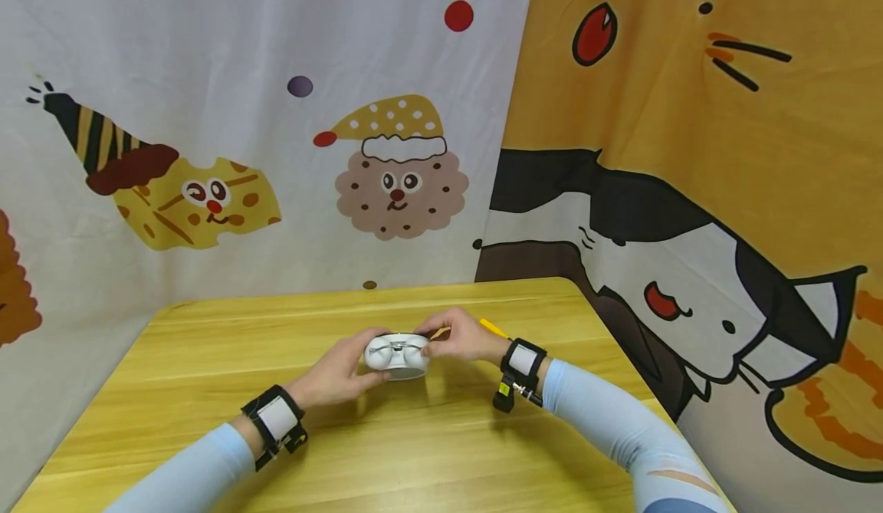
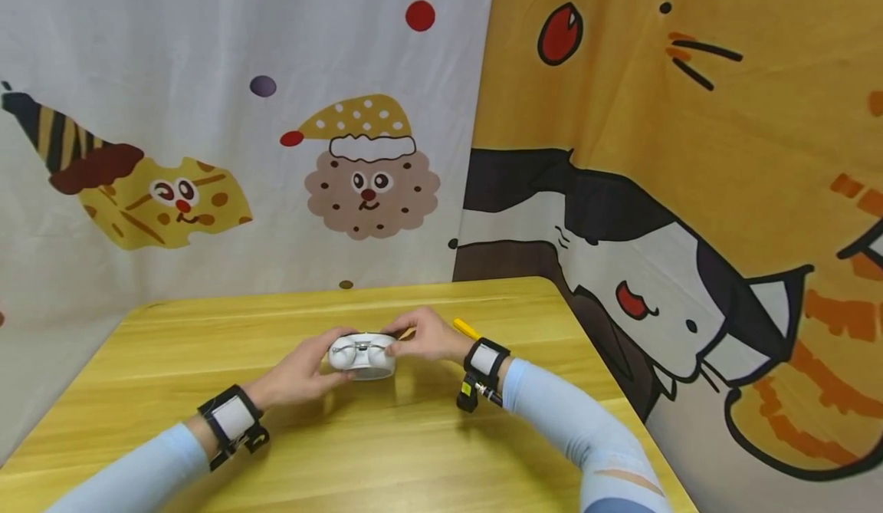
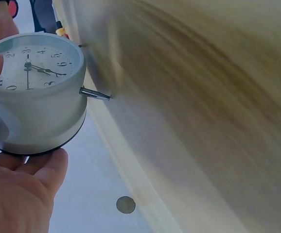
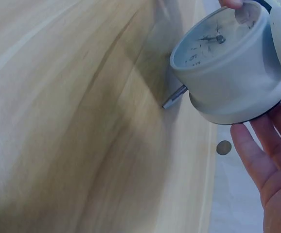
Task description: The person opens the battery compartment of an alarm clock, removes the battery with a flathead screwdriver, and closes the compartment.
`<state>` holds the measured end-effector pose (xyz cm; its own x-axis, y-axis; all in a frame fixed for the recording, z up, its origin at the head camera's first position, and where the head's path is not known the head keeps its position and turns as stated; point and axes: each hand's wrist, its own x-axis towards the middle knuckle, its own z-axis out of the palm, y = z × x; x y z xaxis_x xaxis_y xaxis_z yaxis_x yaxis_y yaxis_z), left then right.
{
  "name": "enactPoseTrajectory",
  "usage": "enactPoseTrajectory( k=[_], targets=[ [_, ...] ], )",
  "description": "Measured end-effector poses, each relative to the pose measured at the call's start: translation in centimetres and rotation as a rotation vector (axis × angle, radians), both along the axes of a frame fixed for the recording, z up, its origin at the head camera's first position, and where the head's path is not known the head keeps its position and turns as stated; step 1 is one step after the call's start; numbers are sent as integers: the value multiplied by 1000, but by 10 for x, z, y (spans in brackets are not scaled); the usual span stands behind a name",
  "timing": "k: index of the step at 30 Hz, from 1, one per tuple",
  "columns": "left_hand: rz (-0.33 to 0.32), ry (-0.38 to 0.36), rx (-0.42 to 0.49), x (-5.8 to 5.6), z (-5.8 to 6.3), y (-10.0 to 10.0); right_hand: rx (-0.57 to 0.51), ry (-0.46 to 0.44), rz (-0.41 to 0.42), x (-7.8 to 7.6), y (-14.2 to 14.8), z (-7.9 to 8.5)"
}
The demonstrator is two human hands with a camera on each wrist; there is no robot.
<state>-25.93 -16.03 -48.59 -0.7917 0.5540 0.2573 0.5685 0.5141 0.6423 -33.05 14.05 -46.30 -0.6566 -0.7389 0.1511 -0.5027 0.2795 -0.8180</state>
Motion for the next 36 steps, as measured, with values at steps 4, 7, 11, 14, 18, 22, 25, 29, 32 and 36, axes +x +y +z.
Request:
enactPoseTrajectory(
  k=[4,7,11,14,18,22,25,29,32,36],
  targets=[
    [11,-7,12,-2,-1,0,-28,-40,-43,1,0,-4],
    [20,-12,15,-4,-2,0,-20,-24,-72,3,0,-8],
    [39,-23,16,-5,0,0,21,48,-99,7,-2,-12],
    [48,-27,24,-6,0,1,22,79,-108,9,-4,-16],
    [57,-34,43,-7,-4,1,-10,94,-121,10,-5,-21],
    [67,-65,79,-8,-8,1,-19,82,-147,11,-6,-25],
    [66,-98,110,-8,-10,0,-19,58,-166,12,-6,-27],
    [68,-134,145,-8,-12,0,-30,32,-175,12,-6,-28],
    [75,-146,161,-7,-12,1,-37,26,-173,13,-6,-28],
    [85,-150,165,-4,-13,1,-41,18,-176,13,-6,-28]
  ],
)
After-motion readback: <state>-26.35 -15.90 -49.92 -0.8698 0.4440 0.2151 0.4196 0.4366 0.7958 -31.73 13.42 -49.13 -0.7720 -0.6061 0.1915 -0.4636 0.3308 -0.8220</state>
